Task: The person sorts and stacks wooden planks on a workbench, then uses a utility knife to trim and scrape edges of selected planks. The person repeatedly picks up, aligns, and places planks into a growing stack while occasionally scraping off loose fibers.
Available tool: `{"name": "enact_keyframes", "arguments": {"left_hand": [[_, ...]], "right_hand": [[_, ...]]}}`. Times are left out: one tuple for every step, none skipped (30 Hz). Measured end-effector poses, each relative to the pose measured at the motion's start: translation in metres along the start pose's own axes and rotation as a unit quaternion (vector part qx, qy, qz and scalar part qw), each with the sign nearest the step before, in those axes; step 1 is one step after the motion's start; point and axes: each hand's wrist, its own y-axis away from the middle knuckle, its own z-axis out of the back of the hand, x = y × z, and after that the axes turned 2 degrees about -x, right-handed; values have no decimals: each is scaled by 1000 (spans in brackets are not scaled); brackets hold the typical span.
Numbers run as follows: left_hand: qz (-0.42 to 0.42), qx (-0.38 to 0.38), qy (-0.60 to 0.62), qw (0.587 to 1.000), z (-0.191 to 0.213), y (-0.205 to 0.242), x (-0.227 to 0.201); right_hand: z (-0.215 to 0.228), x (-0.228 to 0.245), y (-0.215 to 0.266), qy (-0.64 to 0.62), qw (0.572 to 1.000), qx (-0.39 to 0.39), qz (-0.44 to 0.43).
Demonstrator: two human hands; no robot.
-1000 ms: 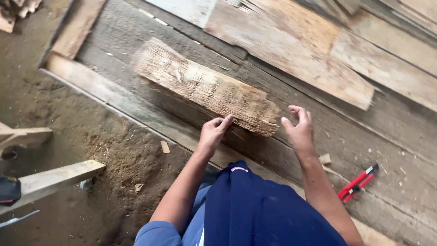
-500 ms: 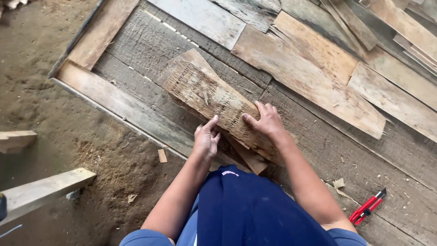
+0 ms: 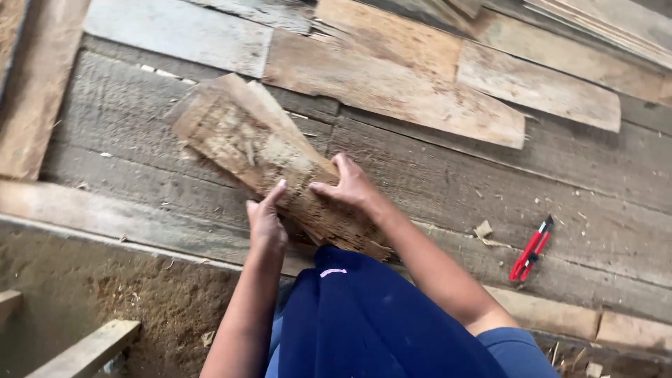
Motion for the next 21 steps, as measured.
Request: {"name": "enact_keyframes", "arguments": {"left_hand": [[-19,-9,0,1000,-4,4,2],[-37,-18,0,999,-6,9,3],[-38,-20,-1,999,-4,-7,16],[-46,-19,4,999,0,-23,27],[-62,-24,16,998,5,-40,32],[-70,-32,22,997,8,-46,40],[-34,-14,50,998,13,-53,44],[1,4,79,997,18,-62,48],[-3,1,76,997,20,-60,48],[5,16,81,997,23,-59,48],[14,36,91,995,21,-60,48],[11,37,92,995,19,-56,43],[38,54,87,994,22,-49,41],[64,72,83,992,25,-42,38],[63,70,88,992,28,-41,39],[78,98,113,986,30,-40,40],[93,127,137,978,32,-40,40],[91,127,140,978,37,-42,43],[102,146,157,971,41,-44,46],[113,165,173,964,44,-46,50],[115,167,172,964,46,-43,48]], "right_hand": [[-1,-1,3,21,999,-21,28],[-2,-1,7,43,997,-42,56],[-2,-10,5,41,997,-40,56],[-2,-17,4,24,997,-35,64],[-3,-17,-3,9,996,-25,82],[4,-21,-3,9,996,-19,92],[8,-23,-4,-4,996,-8,94],[11,-25,-5,-17,995,4,97],[13,-26,-3,-22,995,6,99],[14,-26,-3,-24,995,16,99],[19,-27,-6,-22,994,24,100],[25,-21,-6,-22,994,23,103],[28,-17,-2,-42,994,47,86],[31,-12,1,-63,993,71,69],[28,-12,0,-59,993,74,71],[26,-12,-2,-45,993,66,91],[24,-11,-4,-33,992,56,110],[24,-8,-7,-30,992,57,112],[23,-7,-8,-35,991,71,112],[24,-6,-9,-39,989,85,111],[23,2,-4,-38,990,83,110]]}}
